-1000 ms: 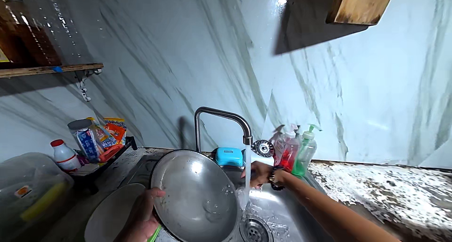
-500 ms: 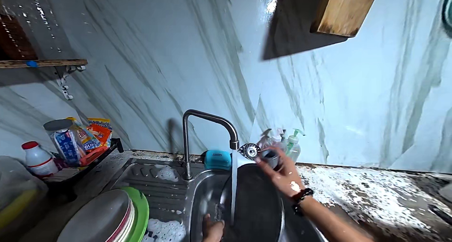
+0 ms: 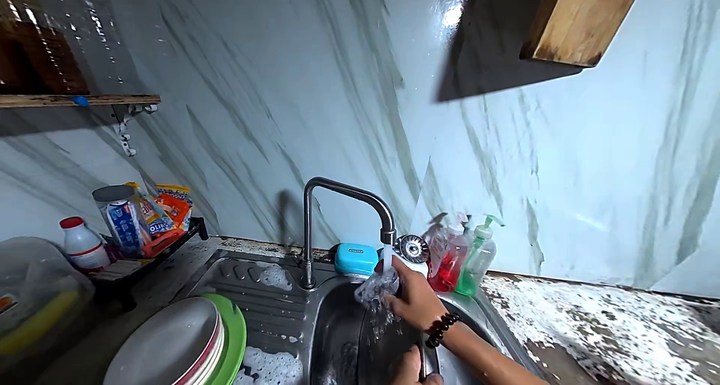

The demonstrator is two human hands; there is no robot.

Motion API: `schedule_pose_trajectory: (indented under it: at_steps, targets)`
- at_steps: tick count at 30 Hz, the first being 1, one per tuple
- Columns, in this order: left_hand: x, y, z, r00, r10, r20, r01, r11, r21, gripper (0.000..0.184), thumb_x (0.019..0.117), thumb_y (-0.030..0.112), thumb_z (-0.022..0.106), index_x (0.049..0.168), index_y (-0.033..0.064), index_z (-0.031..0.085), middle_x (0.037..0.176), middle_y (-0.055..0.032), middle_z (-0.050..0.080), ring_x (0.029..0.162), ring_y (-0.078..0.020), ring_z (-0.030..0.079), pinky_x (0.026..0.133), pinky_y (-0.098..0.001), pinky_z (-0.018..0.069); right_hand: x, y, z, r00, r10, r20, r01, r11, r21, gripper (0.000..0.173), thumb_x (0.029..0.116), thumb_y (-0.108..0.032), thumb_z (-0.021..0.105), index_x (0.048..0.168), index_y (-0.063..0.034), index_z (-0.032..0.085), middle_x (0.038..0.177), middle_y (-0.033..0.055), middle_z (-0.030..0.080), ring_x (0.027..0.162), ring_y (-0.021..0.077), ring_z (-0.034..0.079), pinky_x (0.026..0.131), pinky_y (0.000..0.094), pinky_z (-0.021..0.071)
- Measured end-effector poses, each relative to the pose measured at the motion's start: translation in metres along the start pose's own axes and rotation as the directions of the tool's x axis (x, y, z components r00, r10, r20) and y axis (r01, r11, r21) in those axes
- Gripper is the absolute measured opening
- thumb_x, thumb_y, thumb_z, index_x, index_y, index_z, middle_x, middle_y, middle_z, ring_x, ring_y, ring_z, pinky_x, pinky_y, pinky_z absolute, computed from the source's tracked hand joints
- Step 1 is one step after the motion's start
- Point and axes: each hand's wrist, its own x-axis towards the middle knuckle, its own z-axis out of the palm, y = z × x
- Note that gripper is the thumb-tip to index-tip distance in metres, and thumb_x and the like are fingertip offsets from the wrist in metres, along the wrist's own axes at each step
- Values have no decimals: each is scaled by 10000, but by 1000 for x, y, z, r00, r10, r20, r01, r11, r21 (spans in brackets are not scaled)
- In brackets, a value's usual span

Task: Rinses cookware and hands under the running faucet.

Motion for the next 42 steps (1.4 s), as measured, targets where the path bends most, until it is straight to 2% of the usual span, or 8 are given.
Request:
schedule_pose_trajectory:
  at_steps: [11,15,18,22,28,32,38,42]
  targets:
    - [-5,13,-11,1000,0,-9,2,985,170,330,986,-15,565,1269,-183,545,1175,-330,634,1118,-348,628,1013,-454,475,17,-8,-1,986,-152,65,146,986,83,306,957,-239,703,1013,61,696,938,162,696,883,208,649,851,390,517]
    - [0,-4,-10,982,166,-86,-176,975,-134,200,1018,61,532,1050,-108,633,862,-80,646,795,-80,602,787,-279,514,25,-36,-10,974,75,216,-82,996,24,505,1091,-405,458,965,36,669,792,109,604,703,189,575,732,405,495]
    - [12,-12,-12,972,59,-229,-178,822,-541,532,1060,195,127,1253,-107,520,1015,-106,703,904,-136,680,825,-328,557,25,-43,-15,965,136,225,-153,986,60,555,1127,-380,324,892,-9,663,707,37,560,612,124,536,644,335,475]
    - [50,4,-21,836,-333,-436,-65,729,-682,528,1142,309,152,1518,0,356,1478,-217,459,1285,-297,493,1041,-468,428,12,-50,-28,946,131,295,-182,972,152,532,1143,-281,285,854,-7,639,651,-19,538,551,40,510,579,225,453]
    - [90,-1,1,905,40,-423,-30,999,28,513,1080,30,376,1542,-139,235,1591,-324,303,1492,-345,320,1225,-379,250,-9,-26,-36,995,103,-9,-87,883,462,537,1111,-156,262,693,-75,590,542,-57,539,464,16,501,496,192,442]
    - [118,-69,24,848,341,-406,-149,888,436,760,1043,452,379,1594,-53,237,1638,-341,175,1536,-475,172,1214,-654,149,-21,-17,-45,944,183,-275,29,784,620,569,1115,-177,222,672,-114,573,509,-44,547,427,34,502,454,183,442]
    - [73,-82,-57,985,-173,19,45,362,931,809,1016,666,375,1662,244,134,1724,-111,-54,1560,-413,-141,1126,-767,-161,-45,6,-68,811,351,-468,86,720,689,586,1133,-215,209,667,-113,549,515,-31,565,399,48,500,407,189,436]
    - [68,-72,-83,923,-273,-271,383,579,720,947,985,439,633,1638,40,74,1680,-250,130,1535,-422,221,1225,-558,250,-60,34,-66,707,492,-508,125,620,774,577,1137,-253,180,710,-110,542,536,-28,572,403,57,509,410,196,455]
